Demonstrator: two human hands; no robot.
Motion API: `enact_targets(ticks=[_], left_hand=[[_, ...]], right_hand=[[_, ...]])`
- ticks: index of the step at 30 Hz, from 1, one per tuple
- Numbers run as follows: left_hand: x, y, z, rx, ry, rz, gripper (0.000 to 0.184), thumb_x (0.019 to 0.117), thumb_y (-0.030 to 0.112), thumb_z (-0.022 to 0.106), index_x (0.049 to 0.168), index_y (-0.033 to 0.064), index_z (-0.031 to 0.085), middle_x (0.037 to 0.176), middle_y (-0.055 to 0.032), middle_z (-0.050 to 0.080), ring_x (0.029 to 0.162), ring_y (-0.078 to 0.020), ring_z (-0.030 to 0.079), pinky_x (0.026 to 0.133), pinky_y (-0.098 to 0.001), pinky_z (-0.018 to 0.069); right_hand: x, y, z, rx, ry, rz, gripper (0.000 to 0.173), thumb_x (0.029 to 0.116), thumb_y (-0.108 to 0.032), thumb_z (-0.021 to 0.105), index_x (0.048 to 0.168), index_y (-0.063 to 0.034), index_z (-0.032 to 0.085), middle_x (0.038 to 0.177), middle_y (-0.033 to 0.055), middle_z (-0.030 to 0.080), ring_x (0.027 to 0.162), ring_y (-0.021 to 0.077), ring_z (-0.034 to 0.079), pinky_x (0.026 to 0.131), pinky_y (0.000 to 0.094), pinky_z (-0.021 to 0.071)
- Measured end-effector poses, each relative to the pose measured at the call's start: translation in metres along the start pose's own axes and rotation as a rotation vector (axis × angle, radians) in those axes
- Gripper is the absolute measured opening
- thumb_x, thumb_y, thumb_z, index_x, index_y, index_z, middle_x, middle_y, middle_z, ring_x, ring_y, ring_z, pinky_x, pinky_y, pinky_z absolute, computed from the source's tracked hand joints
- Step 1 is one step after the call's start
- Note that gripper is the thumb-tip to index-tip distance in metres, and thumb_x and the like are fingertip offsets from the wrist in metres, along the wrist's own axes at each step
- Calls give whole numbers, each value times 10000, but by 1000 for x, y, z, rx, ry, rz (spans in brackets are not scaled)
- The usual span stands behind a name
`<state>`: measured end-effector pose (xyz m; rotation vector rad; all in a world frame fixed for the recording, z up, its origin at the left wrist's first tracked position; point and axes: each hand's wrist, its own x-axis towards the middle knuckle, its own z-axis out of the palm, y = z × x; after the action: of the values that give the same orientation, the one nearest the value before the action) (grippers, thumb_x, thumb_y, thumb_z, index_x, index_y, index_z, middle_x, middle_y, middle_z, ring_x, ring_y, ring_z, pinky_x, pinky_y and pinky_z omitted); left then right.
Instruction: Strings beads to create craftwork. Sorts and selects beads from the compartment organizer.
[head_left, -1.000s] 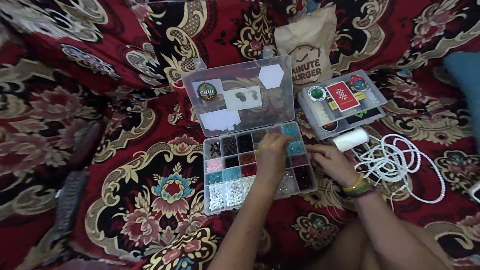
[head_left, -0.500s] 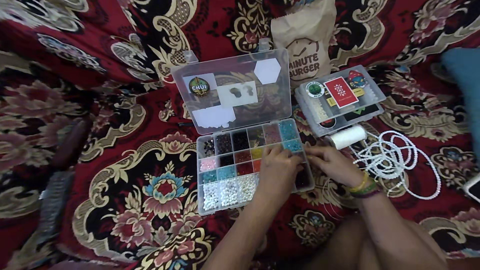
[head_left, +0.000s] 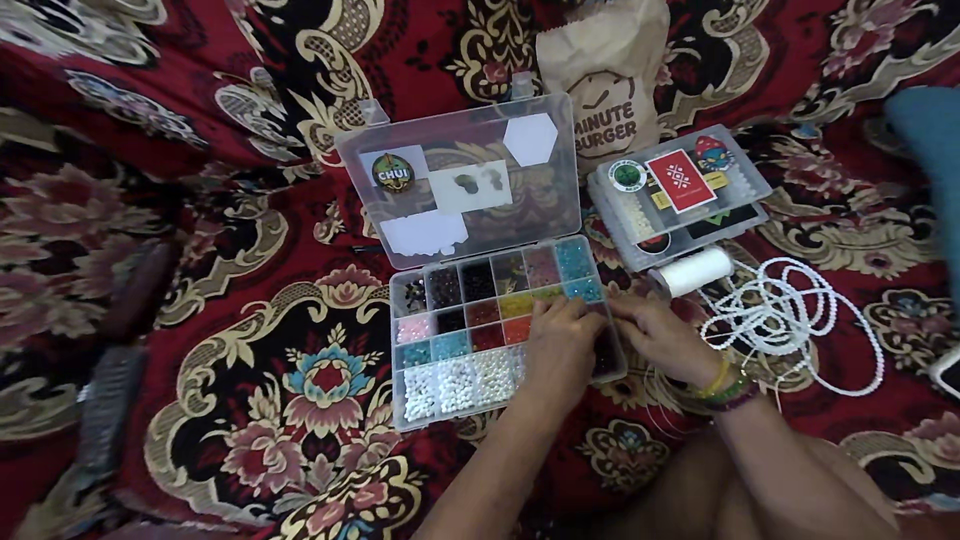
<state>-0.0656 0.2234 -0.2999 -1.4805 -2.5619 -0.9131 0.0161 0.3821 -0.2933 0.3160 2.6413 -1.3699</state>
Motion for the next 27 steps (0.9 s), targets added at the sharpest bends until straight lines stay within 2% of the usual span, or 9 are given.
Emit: enact_targets(ticks=[3,7,10,12,14,17,19,22,27], left_hand=[[0,1,5,6,21,10,63,833,49,739,839,92,785,761,-87,685,751,-256,686,772,-466,515],[-3,2,5,44,33,10,70,834,58,743,849,107,791,764,-83,689,746,-246,696,795,-469,528],[-5,2,0,104,65,-9,65,859,151,756,903,159,803,825,-49,734,765,-226,710,800,-475,523],[-5,2,-6,105,76,-34,129,876,225,759,973,157,811,881,-36,774,783,-238,727,791,-506,519],[-1,0,-13,89,102,-75,155,902,251,738,995,151,812,906,-29,783,820,-243,737,814,-520,521],[14,-11,-17,70,139,-120,136,934,137,695,1007,145,809,985,-55,769,945,-289,710,849,-531,506],[24,-18,-12,52,110,-134,156,929,80,686,1013,137,805,1026,-76,755,1023,-314,688,912,-557,489],[36,-20,-4,22,-4,-193,140,930,119,705,1026,116,807,1048,-115,748,1095,-357,664,1008,-606,434],[51,-11,-8,27,-201,-333,177,969,191,674,1075,117,796,1110,-137,733,1177,-370,616,1063,-603,361]], right_hand=[[-1,-5,2,-25,-1,34,359,1021,-45,459,1307,51,654,1287,248,656,1250,336,611,1096,461,448],[2,-3,-1,27,-10,59,332,1027,-60,468,1260,39,684,1250,218,680,1217,296,632,1076,444,465],[4,-4,-5,96,38,94,321,1015,-61,480,1223,22,711,1207,191,708,1163,266,663,1040,432,490],[6,-3,-4,121,114,121,327,1006,-60,494,1239,2,715,1174,178,720,1114,248,678,1007,414,507],[11,1,-1,127,213,132,354,1003,-74,495,1286,-13,697,1160,176,718,1070,244,678,967,404,516],[18,4,10,141,378,114,357,1007,-92,506,1302,-7,688,1190,191,716,1098,263,683,990,412,514],[23,8,23,135,471,86,366,985,-88,505,1282,-6,703,1142,188,729,1059,267,694,964,421,525],[25,9,37,147,544,64,351,991,-85,510,1264,11,708,1086,198,734,1002,269,701,921,410,537],[26,11,50,163,641,21,351,980,-66,499,1241,16,719,1030,192,731,943,256,696,874,379,546]])
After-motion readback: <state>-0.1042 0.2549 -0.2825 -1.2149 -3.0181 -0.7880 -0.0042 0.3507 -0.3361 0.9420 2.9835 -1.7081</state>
